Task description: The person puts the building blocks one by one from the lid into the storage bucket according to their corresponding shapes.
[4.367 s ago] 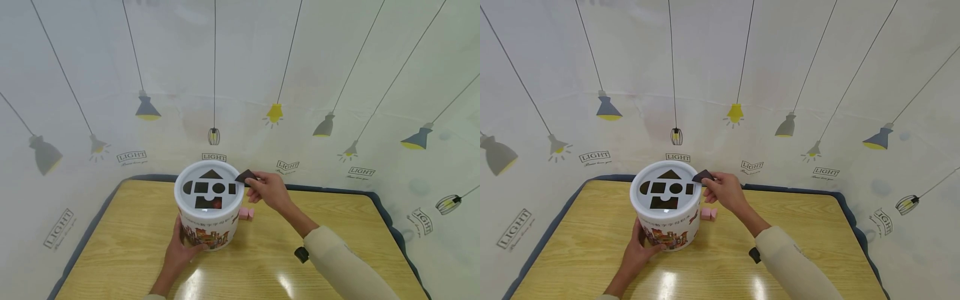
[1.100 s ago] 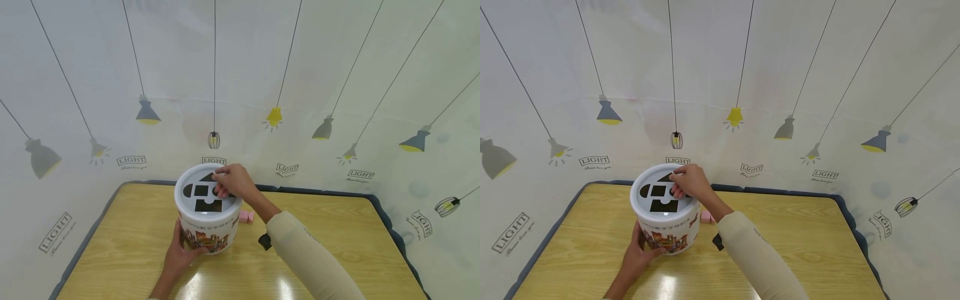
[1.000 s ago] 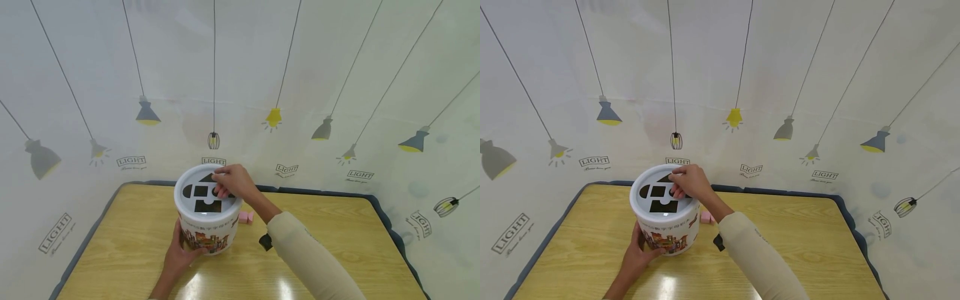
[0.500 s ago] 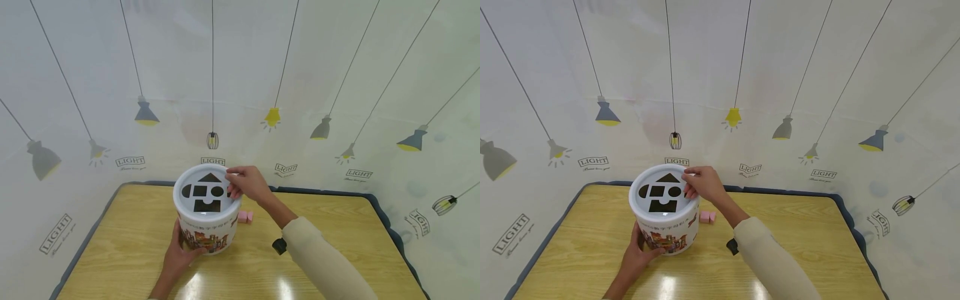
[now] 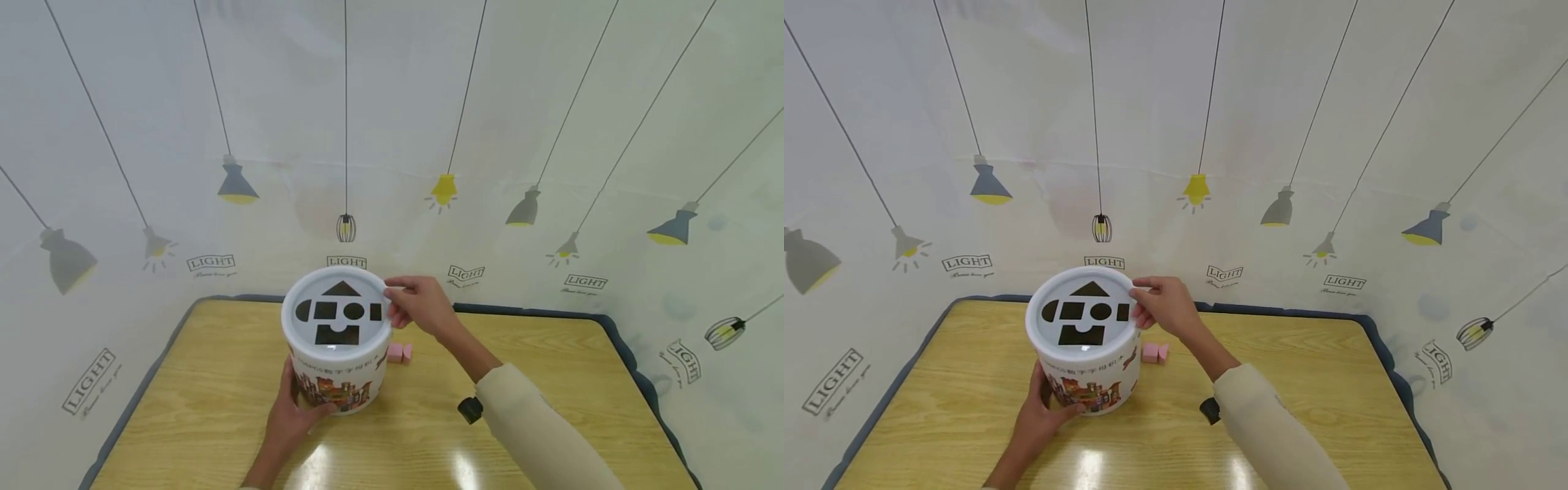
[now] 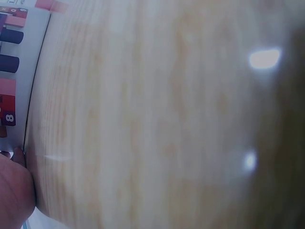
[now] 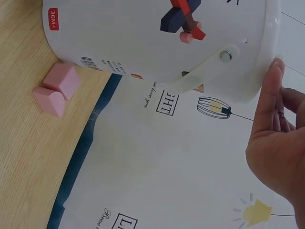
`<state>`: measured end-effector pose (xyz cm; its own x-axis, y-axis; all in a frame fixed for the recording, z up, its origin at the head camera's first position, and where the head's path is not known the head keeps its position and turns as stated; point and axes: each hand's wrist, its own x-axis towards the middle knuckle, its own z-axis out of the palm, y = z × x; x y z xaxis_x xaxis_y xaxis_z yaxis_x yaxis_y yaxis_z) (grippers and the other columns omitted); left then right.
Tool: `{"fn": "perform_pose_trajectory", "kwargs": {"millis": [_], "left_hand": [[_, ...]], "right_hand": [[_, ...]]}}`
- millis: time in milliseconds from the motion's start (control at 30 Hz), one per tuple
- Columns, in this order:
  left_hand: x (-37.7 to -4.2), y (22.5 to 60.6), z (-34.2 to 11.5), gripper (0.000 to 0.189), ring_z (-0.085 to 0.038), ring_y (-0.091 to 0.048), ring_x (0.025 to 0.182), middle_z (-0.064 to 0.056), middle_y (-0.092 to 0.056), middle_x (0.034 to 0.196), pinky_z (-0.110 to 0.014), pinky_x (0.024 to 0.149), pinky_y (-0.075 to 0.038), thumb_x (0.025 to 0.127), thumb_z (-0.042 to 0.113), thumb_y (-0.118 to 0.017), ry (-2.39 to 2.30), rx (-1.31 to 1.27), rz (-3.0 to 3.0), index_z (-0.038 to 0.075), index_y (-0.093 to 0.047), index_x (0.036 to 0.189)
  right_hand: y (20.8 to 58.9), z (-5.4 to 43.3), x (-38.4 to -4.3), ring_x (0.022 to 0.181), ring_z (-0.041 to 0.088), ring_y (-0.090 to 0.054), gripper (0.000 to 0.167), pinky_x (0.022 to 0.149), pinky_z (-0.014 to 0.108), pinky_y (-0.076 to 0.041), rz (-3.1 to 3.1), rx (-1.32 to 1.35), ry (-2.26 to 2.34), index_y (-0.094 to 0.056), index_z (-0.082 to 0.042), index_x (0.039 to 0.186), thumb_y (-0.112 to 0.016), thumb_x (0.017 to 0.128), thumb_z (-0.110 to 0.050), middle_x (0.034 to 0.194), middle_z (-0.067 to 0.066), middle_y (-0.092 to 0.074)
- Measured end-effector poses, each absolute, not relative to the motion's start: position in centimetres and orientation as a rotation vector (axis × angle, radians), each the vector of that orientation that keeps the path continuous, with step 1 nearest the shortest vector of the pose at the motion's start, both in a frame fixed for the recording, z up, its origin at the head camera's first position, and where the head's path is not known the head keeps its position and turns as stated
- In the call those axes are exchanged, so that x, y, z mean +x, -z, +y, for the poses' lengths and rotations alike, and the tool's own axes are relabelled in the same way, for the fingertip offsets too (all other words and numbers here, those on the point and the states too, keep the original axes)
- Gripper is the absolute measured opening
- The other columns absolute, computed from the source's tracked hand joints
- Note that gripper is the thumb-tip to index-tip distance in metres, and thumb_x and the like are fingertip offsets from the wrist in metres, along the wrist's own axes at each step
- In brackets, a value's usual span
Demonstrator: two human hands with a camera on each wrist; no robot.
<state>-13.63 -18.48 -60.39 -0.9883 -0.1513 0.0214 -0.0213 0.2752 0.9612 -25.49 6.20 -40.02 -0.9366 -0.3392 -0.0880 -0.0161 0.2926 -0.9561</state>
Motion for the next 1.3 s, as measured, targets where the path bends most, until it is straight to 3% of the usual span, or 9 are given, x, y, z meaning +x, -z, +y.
{"fn": "perform_pose_trajectory", "kwargs": {"millis": [400, 667, 900, 1100, 1300], "left_hand": [[-13.8, 60.6, -18.6, 0.127, -0.028, -0.024, 0.147, -0.003, -0.023, 0.161, -0.046, 0.121, -0.023, 0.06, 0.041, -0.091, 1.827, 0.165, -2.425, 0.051, -0.003, 0.151], [-13.8, 60.7, -18.7, 0.129, -0.028, -0.023, 0.147, -0.004, -0.021, 0.162, -0.045, 0.121, -0.023, 0.058, 0.043, -0.091, 1.817, 0.194, -2.444, 0.052, -0.002, 0.151], [-13.7, 60.9, -18.7, 0.13, -0.029, -0.025, 0.146, -0.005, -0.021, 0.161, -0.045, 0.121, -0.025, 0.058, 0.043, -0.091, 1.796, 0.188, -2.452, 0.051, -0.001, 0.151], [-13.6, 60.9, -18.8, 0.129, -0.025, -0.025, 0.146, -0.002, -0.021, 0.162, -0.041, 0.121, -0.025, 0.059, 0.041, -0.091, 1.782, 0.159, -2.442, 0.052, -0.001, 0.151], [-13.6, 60.8, -18.7, 0.129, -0.028, -0.026, 0.146, -0.005, -0.021, 0.161, -0.046, 0.12, -0.026, 0.059, 0.043, -0.091, 1.779, 0.179, -2.455, 0.051, -0.001, 0.151]], "right_hand": [[41.8, 8.4, -25.4, 0.061, 0.022, -0.068, 0.032, 0.062, 0.036, -0.064, 2.289, -0.282, 1.745, -0.065, -0.008, 0.124, -0.063, 0.096, -0.021, 0.079, 0.016, -0.069], [43.8, 8.8, -25.5, 0.059, 0.02, -0.067, 0.03, 0.059, 0.034, -0.063, 2.23, -0.243, 1.752, -0.065, -0.004, 0.123, -0.062, 0.096, -0.016, 0.086, 0.028, -0.067], [45.6, 8.9, -25.6, 0.058, 0.019, -0.066, 0.033, 0.059, 0.034, -0.063, 2.244, -0.157, 1.713, -0.064, -0.003, 0.124, -0.063, 0.096, -0.019, 0.076, 0.013, -0.068], [47.2, 9.0, -25.6, 0.059, 0.02, -0.066, 0.034, 0.059, 0.035, -0.064, 2.233, -0.124, 1.701, -0.064, -0.003, 0.125, -0.063, 0.095, -0.018, 0.076, 0.013, -0.069], [48.9, 9.1, -25.7, 0.059, 0.02, -0.067, 0.034, 0.06, 0.032, -0.063, 2.254, -0.094, 1.658, -0.063, -0.003, 0.126, -0.061, 0.096, -0.019, 0.077, 0.013, -0.069]]}}
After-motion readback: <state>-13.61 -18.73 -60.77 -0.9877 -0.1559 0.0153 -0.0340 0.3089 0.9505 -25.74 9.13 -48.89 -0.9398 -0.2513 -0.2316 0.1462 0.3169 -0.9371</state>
